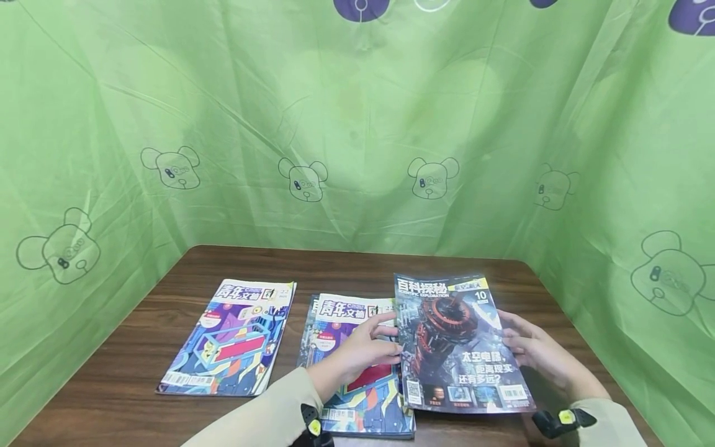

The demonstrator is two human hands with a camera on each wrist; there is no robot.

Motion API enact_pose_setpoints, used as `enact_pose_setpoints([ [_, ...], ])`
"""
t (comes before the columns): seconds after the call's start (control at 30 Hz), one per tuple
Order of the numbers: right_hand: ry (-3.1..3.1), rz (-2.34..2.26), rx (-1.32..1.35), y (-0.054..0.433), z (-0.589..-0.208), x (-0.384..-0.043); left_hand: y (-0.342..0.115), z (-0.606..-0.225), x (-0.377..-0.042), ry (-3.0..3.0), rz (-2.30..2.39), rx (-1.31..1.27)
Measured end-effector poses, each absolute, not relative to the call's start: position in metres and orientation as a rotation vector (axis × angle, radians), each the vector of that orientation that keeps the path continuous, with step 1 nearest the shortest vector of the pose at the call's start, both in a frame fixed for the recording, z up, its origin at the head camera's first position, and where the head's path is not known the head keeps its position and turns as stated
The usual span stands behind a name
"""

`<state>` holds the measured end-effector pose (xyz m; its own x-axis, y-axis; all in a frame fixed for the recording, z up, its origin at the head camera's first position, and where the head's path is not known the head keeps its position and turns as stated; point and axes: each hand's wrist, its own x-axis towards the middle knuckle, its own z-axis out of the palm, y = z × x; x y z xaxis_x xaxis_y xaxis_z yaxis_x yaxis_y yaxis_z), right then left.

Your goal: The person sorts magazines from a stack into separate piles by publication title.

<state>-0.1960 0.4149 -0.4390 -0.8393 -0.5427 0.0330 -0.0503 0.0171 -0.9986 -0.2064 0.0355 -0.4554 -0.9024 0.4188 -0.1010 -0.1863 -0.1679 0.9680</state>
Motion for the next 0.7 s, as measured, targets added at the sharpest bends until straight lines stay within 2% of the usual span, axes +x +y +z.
enact_pose_setpoints([
  [0.7,2.112,-1.832,-0.384,0.447,-0.447,-0.193,0.074,-0.458,-0.209,1.669,2.088,0.341],
])
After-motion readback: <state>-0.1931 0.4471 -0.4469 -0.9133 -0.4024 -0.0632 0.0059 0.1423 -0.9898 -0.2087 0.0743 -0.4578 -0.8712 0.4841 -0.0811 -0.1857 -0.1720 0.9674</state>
